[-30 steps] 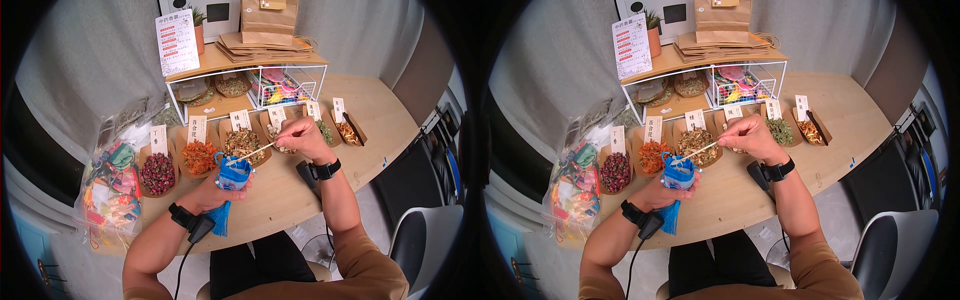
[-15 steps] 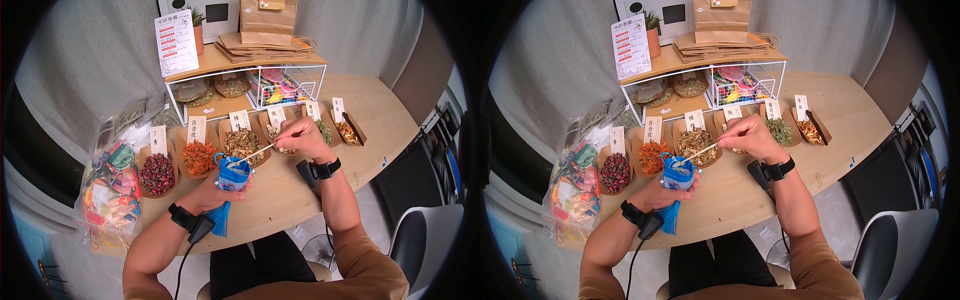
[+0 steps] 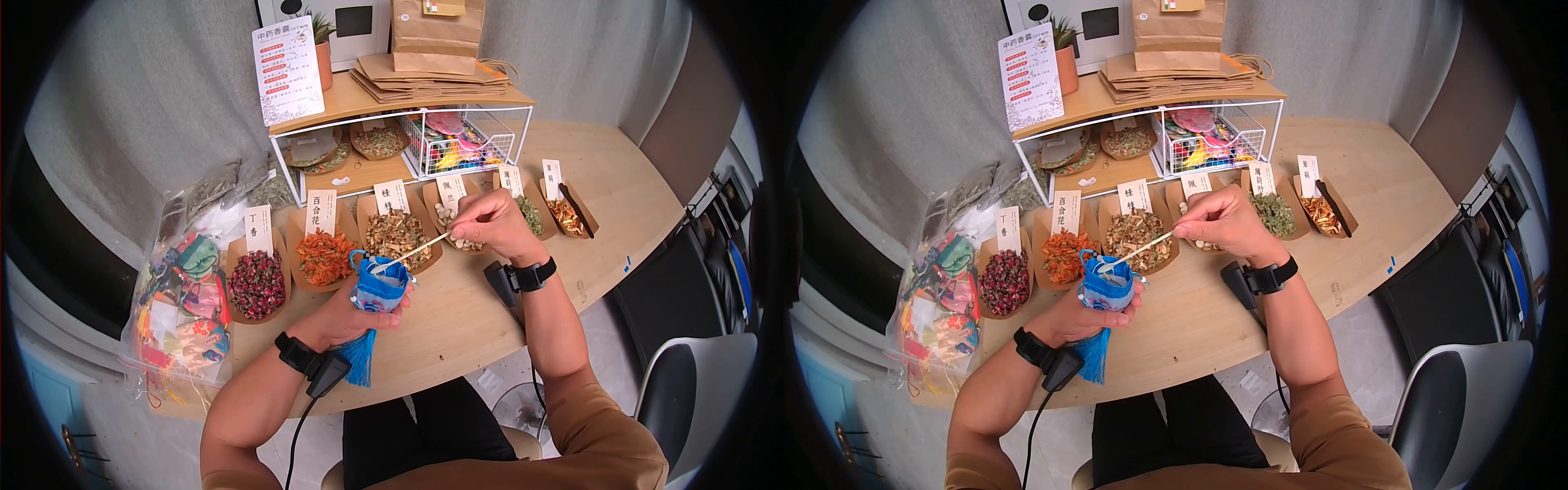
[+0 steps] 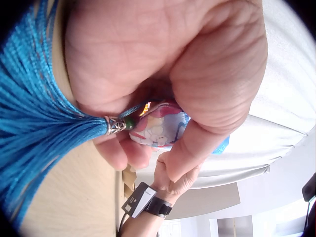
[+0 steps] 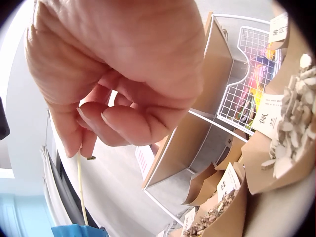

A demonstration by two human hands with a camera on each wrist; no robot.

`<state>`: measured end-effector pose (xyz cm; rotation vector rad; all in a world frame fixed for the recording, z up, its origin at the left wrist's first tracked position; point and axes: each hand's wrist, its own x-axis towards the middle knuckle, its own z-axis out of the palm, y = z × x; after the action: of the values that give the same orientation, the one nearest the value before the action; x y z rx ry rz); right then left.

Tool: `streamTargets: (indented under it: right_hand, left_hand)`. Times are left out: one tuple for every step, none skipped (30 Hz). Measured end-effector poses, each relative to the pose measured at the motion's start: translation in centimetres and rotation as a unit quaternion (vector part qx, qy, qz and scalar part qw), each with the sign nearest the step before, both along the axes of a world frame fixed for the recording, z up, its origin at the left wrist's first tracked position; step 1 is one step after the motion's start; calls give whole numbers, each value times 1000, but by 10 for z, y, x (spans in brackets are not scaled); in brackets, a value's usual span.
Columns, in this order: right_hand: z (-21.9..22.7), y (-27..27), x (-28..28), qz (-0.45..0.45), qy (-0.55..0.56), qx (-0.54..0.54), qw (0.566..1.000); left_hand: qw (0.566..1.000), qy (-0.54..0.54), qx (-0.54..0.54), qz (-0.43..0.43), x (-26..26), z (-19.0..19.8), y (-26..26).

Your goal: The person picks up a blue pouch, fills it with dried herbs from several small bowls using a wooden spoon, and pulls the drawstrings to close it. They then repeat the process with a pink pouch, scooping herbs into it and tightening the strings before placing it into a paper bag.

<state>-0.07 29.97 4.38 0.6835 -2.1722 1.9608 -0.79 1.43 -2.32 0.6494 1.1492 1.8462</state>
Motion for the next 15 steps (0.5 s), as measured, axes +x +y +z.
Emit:
streamTargets:
  right_hand:
    - [1, -1, 1, -17, -15, -22, 1000]
    - [2, -2, 4, -33, -30, -44, 998]
    - [3, -3, 6, -50, -45, -66, 996]
    - [3, -3, 4, -74, -55, -80, 993]
    - [3, -2, 2, -98, -66, -94, 989]
    - [3, -1, -1, -121, -77, -109, 984]
    - [2, 1, -3, -157, -80, -89, 980]
    - [0, 3, -7, -192, -83, -69, 975]
    - [-2, 6, -9, -227, -86, -49, 969]
    - [-5, 8, -12, -245, -76, -26, 966]
    - [-9, 10, -15, -263, -66, -2, 962]
    - [-12, 12, -16, -281, -56, 21, 958]
    - [-14, 12, -17, -283, -69, 46, 955]
    - [-15, 12, -18, -286, -82, 70, 952]
    - [-16, 11, -18, -289, -95, 93, 948]
  left_hand:
    - [1000, -1, -1, -1, 0, 0, 0]
    - [1000, -2, -2, -1, 0, -1, 0]
    - [1000, -1, -1, -2, 0, -1, 0]
    - [1000, 0, 1, -2, 0, 0, 0]
    - [1000, 1, 3, -2, 0, 0, 0]
    - [1000, 1, 3, -3, 0, 1, 0]
    - [1000, 1, 3, -3, 1, 2, 0]
    - [1000, 2, 3, -4, 1, 2, 0]
    - [1000, 0, 3, -5, 0, 2, 0]
    - [1000, -1, 3, -5, 0, 1, 0]
    - [1000, -2, 3, -6, 0, 1, 0]
    - [1000, -2, 4, -7, 0, 1, 0]
    - [1000, -2, 4, -8, 0, 1, -1]
    - [1000, -1, 3, -9, 0, 1, -1]
    - [1000, -2, 1, -7, 1, 2, -1]
